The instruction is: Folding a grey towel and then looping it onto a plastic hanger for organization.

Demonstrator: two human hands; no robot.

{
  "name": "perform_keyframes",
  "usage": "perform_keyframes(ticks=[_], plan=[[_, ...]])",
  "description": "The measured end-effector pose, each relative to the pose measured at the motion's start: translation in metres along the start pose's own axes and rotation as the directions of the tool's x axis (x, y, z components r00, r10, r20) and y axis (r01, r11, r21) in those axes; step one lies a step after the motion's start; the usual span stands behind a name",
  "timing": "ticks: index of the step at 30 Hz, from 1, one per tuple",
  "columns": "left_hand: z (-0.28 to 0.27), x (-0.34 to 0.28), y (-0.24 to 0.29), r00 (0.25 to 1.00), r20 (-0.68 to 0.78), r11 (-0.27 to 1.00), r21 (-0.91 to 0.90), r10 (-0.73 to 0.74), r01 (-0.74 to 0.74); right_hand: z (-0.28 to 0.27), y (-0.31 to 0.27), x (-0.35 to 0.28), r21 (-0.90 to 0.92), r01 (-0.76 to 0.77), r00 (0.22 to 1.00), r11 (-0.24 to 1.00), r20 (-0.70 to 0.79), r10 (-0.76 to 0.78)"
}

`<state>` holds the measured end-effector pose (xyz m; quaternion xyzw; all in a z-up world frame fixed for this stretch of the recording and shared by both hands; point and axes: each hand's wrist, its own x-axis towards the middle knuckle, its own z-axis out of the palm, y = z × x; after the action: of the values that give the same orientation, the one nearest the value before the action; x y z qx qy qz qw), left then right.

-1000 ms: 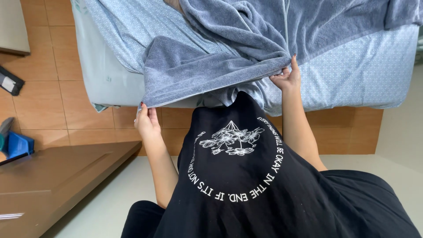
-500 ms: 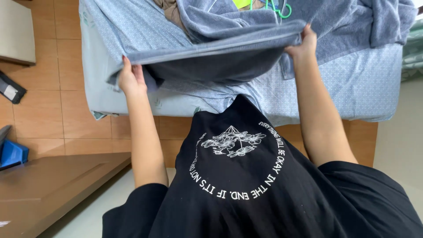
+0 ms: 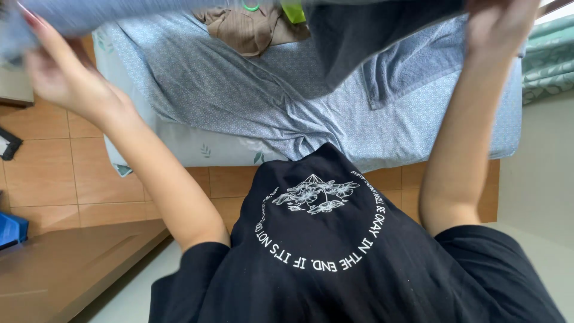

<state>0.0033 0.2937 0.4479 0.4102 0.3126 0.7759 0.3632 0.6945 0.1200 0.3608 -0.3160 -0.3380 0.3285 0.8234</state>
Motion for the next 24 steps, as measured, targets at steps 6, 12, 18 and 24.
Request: perform_keyframes(ticks=[6, 12, 18, 24], plan=[[-0.189, -0.149, -0.155, 0.611, -0.594, 0.748, 0.023, -0.523, 0.663, 0.065, 0.105, -0.208, 0.616, -0.575, 0.060, 0.538, -0.624, 0.779], [-0.309, -0.234, -0.225, 0.056, -0.677, 0.439, -0.410, -0.734, 0.800, -0.048, 0.206, -0.348, 0.479, -0.703, 0.098, 0.526, -0.667, 0.738], [-0.320, -0.250, -0.215, 0.176, -0.766, 0.522, -0.233, -0.619, 0.821, -0.033, 0.188, -0.317, 0.336, -0.793, 0.130, 0.507, -0.720, 0.681], [-0.324, -0.250, -0.237, 0.385, -0.758, 0.651, -0.069, -0.526, 0.756, -0.111, 0.227, -0.320, 0.368, -0.781, 0.167, 0.505, -0.657, 0.735]])
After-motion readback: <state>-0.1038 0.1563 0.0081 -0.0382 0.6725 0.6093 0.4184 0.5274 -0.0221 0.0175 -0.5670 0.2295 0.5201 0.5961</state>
